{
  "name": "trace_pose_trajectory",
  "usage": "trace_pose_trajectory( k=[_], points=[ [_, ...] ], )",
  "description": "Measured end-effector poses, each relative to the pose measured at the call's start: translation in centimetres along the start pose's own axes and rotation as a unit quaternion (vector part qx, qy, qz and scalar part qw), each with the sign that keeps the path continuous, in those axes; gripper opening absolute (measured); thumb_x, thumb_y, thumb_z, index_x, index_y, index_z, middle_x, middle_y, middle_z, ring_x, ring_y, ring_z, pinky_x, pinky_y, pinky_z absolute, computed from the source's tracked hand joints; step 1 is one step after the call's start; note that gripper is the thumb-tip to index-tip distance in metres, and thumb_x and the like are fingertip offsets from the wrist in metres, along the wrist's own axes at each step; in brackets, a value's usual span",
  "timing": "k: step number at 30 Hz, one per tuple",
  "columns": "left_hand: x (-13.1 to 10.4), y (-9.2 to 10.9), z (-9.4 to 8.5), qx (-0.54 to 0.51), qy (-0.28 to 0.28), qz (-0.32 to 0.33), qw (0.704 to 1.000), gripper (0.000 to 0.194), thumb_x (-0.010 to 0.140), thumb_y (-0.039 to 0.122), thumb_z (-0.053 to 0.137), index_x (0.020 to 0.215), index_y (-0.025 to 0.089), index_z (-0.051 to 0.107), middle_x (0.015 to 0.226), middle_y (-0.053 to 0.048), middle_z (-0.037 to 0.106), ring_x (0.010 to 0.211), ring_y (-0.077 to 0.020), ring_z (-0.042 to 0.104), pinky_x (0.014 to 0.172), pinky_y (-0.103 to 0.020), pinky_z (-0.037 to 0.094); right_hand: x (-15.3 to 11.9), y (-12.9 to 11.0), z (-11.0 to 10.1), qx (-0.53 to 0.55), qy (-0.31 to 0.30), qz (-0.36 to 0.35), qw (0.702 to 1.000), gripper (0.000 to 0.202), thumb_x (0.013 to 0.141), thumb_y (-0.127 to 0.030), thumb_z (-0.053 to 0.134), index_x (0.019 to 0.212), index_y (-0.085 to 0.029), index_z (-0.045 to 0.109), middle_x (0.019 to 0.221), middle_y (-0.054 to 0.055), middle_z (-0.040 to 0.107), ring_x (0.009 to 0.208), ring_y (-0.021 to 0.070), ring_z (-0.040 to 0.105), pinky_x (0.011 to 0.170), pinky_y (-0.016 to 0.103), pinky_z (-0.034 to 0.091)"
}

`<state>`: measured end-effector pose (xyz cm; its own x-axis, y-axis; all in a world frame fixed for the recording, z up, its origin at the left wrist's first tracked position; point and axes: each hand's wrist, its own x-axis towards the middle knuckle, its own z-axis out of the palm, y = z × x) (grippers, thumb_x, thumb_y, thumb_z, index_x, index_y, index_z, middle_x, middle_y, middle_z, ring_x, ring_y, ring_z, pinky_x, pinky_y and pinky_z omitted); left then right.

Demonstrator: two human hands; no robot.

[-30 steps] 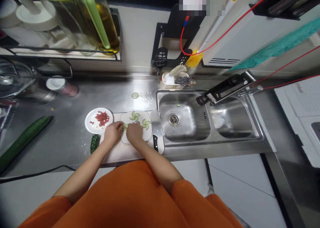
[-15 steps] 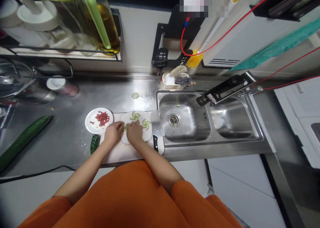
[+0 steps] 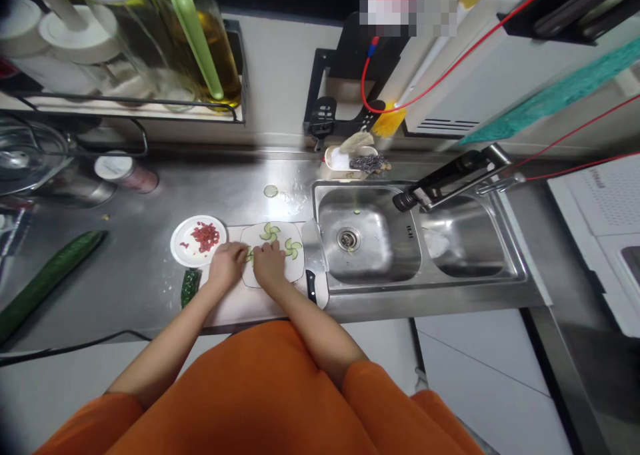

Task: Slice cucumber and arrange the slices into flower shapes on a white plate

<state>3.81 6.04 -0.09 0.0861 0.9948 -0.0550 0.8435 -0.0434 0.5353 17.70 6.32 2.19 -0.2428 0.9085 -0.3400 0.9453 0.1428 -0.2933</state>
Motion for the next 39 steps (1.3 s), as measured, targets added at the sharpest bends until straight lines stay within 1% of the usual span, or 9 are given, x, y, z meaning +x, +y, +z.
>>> trace_pose_trajectory(
  k=[7, 12, 15, 20, 26, 31, 35, 39],
  points=[
    [-0.2, -0.3, 0.0, -0.019, 0.017, 0.017, 1.000, 0.021, 0.085, 0.025, 0.046, 0.087, 0.019, 0.066, 0.089, -0.008, 0.068, 0.086, -0.0222, 0.057, 0.083, -0.036, 0.043, -0.2, 0.0, -0.1, 0.013, 0.005, 0.002, 1.000, 0.025, 0.094, -0.024, 0.038, 0.099, -0.022, 0.063, 0.105, 0.010, 0.059, 0.106, 0.0263, 0.037, 0.077, 0.036, 0.034],
    [-0.8, -0.8, 0.1, -0.027, 0.032, 0.031, 0.999, 0.021, 0.086, 0.026, 0.047, 0.088, 0.019, 0.066, 0.090, -0.008, 0.068, 0.086, -0.0213, 0.057, 0.084, -0.035, 0.044, -0.3, 0.1, -0.3, 0.018, 0.013, -0.007, 1.000, 0.026, 0.095, -0.030, 0.037, 0.097, -0.022, 0.062, 0.103, 0.009, 0.060, 0.105, 0.0261, 0.038, 0.076, 0.035, 0.034],
    [-1.2, -1.1, 0.3, -0.020, 0.019, 0.035, 0.999, 0.021, 0.086, 0.026, 0.047, 0.089, 0.019, 0.066, 0.091, -0.008, 0.067, 0.088, -0.0212, 0.057, 0.084, -0.034, 0.044, -0.3, 0.1, -0.3, 0.026, 0.017, -0.016, 0.999, 0.027, 0.096, -0.030, 0.037, 0.097, -0.022, 0.063, 0.102, 0.009, 0.061, 0.104, 0.0257, 0.038, 0.075, 0.035, 0.033],
    [-1.4, -1.0, 0.4, -0.012, -0.003, 0.022, 1.000, 0.022, 0.085, 0.026, 0.047, 0.090, 0.020, 0.067, 0.090, -0.008, 0.065, 0.089, -0.0214, 0.056, 0.085, -0.034, 0.044, -0.2, 0.0, -0.2, 0.024, 0.010, -0.018, 1.000, 0.028, 0.095, -0.030, 0.038, 0.097, -0.022, 0.064, 0.103, 0.009, 0.061, 0.105, 0.0255, 0.037, 0.076, 0.035, 0.032],
    [-1.3, -1.0, 0.4, -0.012, -0.006, 0.026, 1.000, 0.023, 0.086, 0.026, 0.046, 0.089, 0.019, 0.067, 0.090, -0.008, 0.064, 0.090, -0.0214, 0.055, 0.085, -0.034, 0.044, 0.0, 0.0, -0.1, 0.020, 0.006, -0.019, 1.000, 0.031, 0.096, -0.029, 0.035, 0.095, -0.022, 0.065, 0.101, 0.008, 0.062, 0.104, 0.0256, 0.038, 0.075, 0.035, 0.032],
    [-1.3, -1.0, 0.6, -0.015, 0.000, 0.033, 0.999, 0.023, 0.086, 0.026, 0.046, 0.088, 0.018, 0.067, 0.088, -0.008, 0.064, 0.089, -0.0211, 0.055, 0.084, -0.034, 0.044, -0.1, 0.0, -0.2, 0.025, 0.015, -0.020, 0.999, 0.029, 0.095, -0.029, 0.036, 0.094, -0.022, 0.065, 0.101, 0.008, 0.062, 0.104, 0.0254, 0.038, 0.076, 0.035, 0.032],
    [-1.3, -0.7, 0.0, -0.028, 0.009, 0.022, 0.999, 0.022, 0.085, 0.026, 0.047, 0.088, 0.019, 0.068, 0.090, -0.008, 0.067, 0.089, -0.0208, 0.057, 0.086, -0.033, 0.044, -0.2, 0.1, -0.4, 0.038, 0.022, -0.015, 0.999, 0.026, 0.094, -0.031, 0.040, 0.093, -0.022, 0.065, 0.100, 0.007, 0.063, 0.103, 0.0249, 0.039, 0.075, 0.034, 0.031],
    [-1.9, -1.0, -1.7, -0.038, 0.040, -0.017, 0.998, 0.021, 0.084, 0.027, 0.048, 0.087, 0.020, 0.068, 0.093, -0.006, 0.069, 0.090, -0.0203, 0.059, 0.089, -0.034, 0.044, -0.7, 1.2, -1.2, 0.051, 0.037, 0.011, 0.998, 0.026, 0.094, -0.031, 0.042, 0.091, -0.024, 0.066, 0.098, 0.005, 0.065, 0.100, 0.0231, 0.040, 0.073, 0.032, 0.029]
  ],
)
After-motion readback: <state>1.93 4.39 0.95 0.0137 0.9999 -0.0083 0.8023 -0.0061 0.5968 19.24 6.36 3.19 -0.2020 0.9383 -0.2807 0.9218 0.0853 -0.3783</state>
